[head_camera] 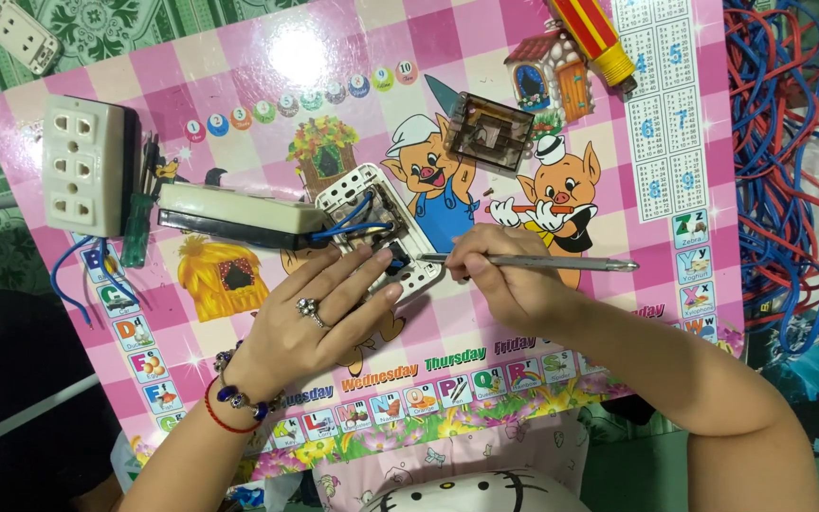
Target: The person uses a screwdriver to tighten screws on the internal terminals of a white electrical outlet while holding it with the other hand. They then place the outlet down and pick up another outlet to repeat the process.
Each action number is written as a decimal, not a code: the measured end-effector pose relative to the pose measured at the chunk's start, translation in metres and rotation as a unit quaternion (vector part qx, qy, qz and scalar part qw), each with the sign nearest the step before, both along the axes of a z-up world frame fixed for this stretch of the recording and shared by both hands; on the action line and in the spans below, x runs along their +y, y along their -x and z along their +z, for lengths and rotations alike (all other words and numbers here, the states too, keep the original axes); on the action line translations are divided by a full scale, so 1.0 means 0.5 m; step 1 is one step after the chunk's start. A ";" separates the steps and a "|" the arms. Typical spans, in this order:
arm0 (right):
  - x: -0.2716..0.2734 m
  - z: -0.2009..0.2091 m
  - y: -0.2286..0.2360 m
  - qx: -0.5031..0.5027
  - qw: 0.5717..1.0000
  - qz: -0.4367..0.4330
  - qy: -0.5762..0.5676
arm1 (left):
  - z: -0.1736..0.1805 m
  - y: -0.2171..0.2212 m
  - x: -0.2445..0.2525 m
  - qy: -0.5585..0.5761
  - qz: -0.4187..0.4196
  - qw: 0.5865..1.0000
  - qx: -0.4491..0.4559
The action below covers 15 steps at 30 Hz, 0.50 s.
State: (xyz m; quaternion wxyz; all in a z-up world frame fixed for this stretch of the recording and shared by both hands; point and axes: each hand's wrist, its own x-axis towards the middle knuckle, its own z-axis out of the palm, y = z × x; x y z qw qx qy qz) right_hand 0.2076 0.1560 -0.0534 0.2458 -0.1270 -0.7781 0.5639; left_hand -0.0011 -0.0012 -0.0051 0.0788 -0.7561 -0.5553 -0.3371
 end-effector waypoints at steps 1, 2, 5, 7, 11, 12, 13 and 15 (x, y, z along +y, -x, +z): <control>0.000 -0.001 -0.001 0.000 1.000 -0.001 0.000 | 0.002 -0.001 0.000 0.000 -0.001 1.000 0.000; 0.000 -0.001 -0.002 0.000 1.000 0.000 0.011 | 0.004 -0.002 0.001 -0.002 0.001 1.000 0.004; -0.003 -0.006 0.000 0.004 1.000 0.004 0.029 | 0.013 -0.005 0.003 -0.004 -0.003 1.000 0.004; -0.005 -0.006 0.002 0.009 0.999 0.006 0.037 | 0.014 -0.006 0.002 -0.005 -0.007 1.000 0.000; -0.007 -0.004 0.003 0.016 0.999 0.005 0.046 | 0.011 -0.009 0.001 -0.022 -0.011 1.000 0.002; -0.008 -0.003 0.004 0.019 0.999 0.003 0.048 | 0.012 -0.010 0.001 -0.026 -0.009 1.000 0.003; -0.009 -0.005 0.004 0.019 0.999 0.003 0.048 | 0.011 -0.010 -0.001 -0.026 -0.009 1.000 0.003; -0.012 -0.007 0.005 0.025 0.998 -0.007 0.064 | 0.008 -0.010 -0.003 -0.032 -0.018 0.999 -0.004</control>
